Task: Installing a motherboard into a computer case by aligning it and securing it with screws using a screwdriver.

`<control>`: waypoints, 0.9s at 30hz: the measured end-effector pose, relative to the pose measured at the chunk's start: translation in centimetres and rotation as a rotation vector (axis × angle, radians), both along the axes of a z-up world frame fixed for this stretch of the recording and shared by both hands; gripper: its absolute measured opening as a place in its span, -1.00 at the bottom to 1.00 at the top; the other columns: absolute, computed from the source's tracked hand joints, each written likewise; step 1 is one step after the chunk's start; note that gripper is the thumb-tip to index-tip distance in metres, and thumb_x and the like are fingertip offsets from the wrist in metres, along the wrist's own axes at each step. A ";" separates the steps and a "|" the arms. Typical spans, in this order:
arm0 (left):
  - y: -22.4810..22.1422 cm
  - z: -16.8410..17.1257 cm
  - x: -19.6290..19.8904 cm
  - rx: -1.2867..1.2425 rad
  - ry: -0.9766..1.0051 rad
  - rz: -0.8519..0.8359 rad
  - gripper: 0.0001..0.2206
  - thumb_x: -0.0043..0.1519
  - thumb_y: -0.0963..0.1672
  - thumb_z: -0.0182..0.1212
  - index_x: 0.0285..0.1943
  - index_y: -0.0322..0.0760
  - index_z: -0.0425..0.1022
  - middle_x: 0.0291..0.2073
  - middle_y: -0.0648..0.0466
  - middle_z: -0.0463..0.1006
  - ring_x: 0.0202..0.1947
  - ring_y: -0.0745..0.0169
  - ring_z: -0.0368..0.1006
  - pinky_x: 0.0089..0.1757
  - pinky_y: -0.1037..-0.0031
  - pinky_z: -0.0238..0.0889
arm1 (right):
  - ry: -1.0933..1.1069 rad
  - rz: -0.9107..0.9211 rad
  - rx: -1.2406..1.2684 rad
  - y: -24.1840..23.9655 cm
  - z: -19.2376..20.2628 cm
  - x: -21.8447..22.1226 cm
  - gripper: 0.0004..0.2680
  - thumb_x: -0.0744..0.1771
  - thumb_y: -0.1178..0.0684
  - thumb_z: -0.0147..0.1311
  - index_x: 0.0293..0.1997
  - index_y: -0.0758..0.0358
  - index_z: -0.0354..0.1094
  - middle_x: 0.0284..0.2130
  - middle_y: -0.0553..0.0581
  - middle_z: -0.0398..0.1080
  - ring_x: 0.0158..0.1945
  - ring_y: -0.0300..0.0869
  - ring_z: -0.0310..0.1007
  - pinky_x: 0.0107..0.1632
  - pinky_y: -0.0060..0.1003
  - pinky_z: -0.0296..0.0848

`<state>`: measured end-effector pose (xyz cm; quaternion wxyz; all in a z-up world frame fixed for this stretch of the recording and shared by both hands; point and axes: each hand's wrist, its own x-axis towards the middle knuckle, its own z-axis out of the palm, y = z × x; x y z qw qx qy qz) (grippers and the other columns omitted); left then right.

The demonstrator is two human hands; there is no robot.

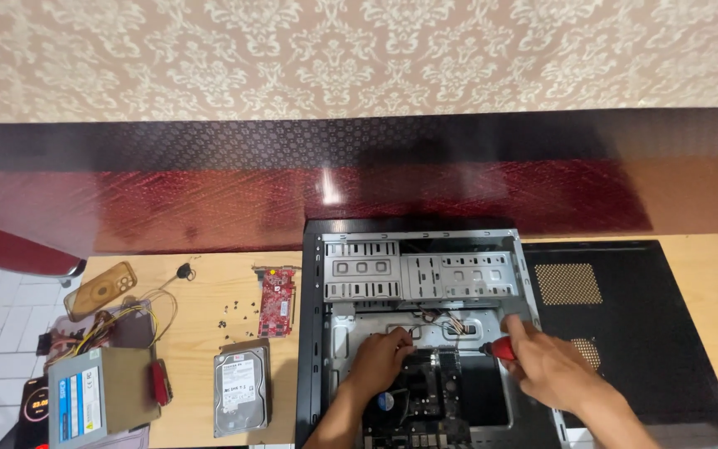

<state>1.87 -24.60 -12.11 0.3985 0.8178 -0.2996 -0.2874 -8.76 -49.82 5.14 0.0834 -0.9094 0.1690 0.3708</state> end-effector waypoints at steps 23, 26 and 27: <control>-0.3 1.5 -0.2 -0.454 0.019 0.101 -0.91 0.28 -0.17 0.31 -0.08 -0.21 0.65 -0.11 0.05 0.69 -0.25 0.17 0.56 -0.27 0.39 0.41 | 0.036 -0.067 -0.042 0.9 0.2 -0.2 -0.79 0.41 -0.08 -0.08 0.16 -0.06 0.03 -0.16 0.02 0.47 -0.23 -0.14 0.61 -0.17 -0.19 0.62; -0.3 2.0 -0.2 -0.398 0.112 0.131 -0.89 0.30 -0.15 0.28 -0.06 -0.21 0.66 -0.12 0.07 0.69 -0.22 0.18 0.57 -0.23 0.38 0.46 | 0.031 -0.076 -0.052 1.1 0.4 -0.2 -0.80 0.41 -0.07 -0.08 0.14 -0.06 0.06 -0.18 0.05 0.51 -0.21 -0.06 0.61 -0.18 -0.11 0.55; -0.2 2.0 -0.3 -0.391 0.111 0.130 -0.88 0.30 -0.14 0.28 -0.05 -0.21 0.65 -0.12 0.08 0.70 -0.25 0.21 0.56 -0.24 0.40 0.44 | 0.037 -0.066 -0.056 1.1 0.4 -0.2 -0.80 0.41 -0.07 -0.08 0.13 -0.06 0.05 -0.17 0.03 0.50 -0.21 -0.08 0.61 -0.17 -0.10 0.58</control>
